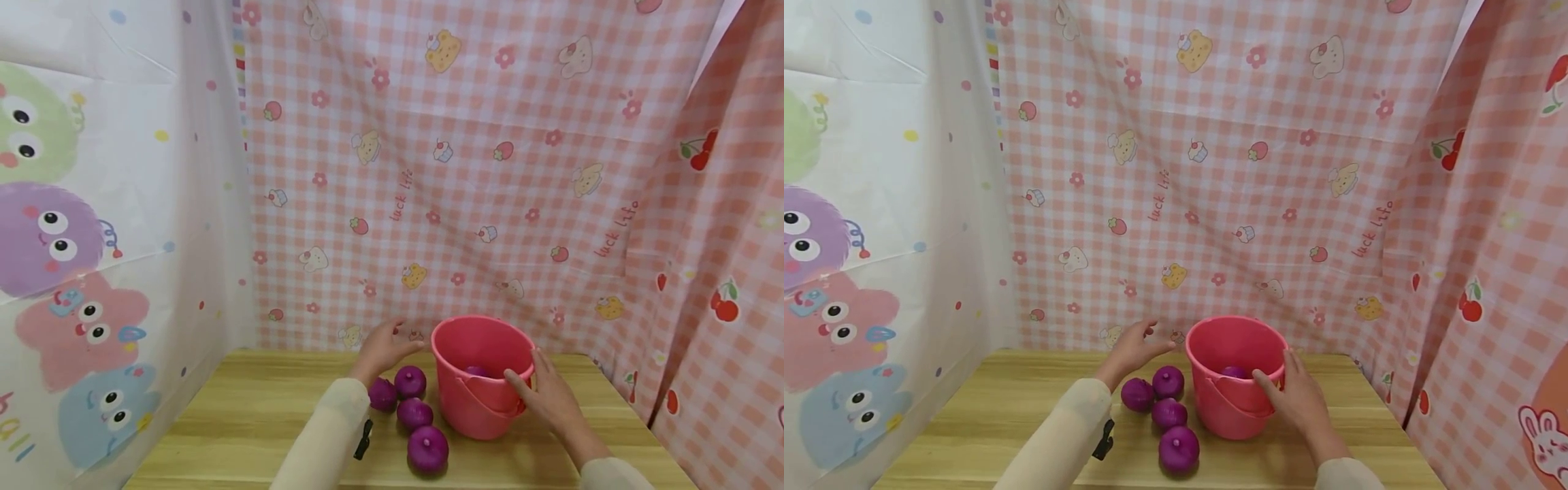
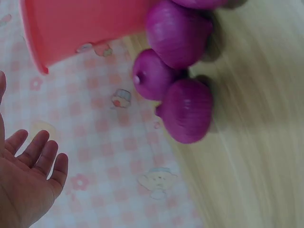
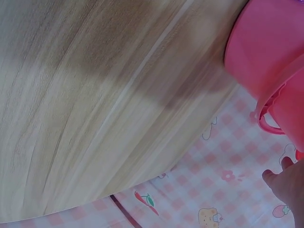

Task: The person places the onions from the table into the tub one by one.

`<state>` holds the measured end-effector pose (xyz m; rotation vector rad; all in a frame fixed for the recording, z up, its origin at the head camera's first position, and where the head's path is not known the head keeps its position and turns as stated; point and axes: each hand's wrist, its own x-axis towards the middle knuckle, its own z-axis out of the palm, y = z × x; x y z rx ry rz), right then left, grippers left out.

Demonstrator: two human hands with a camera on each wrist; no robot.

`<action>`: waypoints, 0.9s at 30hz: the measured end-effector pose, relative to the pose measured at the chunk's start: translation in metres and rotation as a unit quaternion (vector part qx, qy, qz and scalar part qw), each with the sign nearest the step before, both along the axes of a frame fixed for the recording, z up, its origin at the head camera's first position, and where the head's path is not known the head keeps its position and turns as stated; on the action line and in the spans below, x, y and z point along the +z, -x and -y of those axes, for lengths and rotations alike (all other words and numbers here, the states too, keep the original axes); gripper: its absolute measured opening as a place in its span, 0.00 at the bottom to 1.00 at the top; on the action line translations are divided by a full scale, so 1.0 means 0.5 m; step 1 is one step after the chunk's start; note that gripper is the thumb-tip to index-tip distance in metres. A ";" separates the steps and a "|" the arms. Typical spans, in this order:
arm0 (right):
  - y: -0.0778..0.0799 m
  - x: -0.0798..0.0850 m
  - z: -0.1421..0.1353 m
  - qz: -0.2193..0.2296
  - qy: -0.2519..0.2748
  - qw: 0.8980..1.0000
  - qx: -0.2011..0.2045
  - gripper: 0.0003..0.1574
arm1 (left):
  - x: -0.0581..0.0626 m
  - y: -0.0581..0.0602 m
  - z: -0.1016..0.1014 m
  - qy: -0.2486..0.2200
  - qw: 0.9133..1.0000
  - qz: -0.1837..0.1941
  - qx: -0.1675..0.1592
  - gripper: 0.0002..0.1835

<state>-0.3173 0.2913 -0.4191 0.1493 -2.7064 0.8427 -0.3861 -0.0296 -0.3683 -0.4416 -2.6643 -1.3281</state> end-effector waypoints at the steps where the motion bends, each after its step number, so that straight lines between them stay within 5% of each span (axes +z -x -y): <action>1: 0.000 0.000 0.000 0.002 -0.001 1.000 -0.002 0.61 | -0.003 0.000 0.005 0.001 1.000 0.003 0.003 0.43; 27: -0.002 -0.001 0.005 -0.019 0.011 1.000 -0.003 0.61 | -0.148 0.012 0.120 0.015 0.997 0.044 0.053 0.44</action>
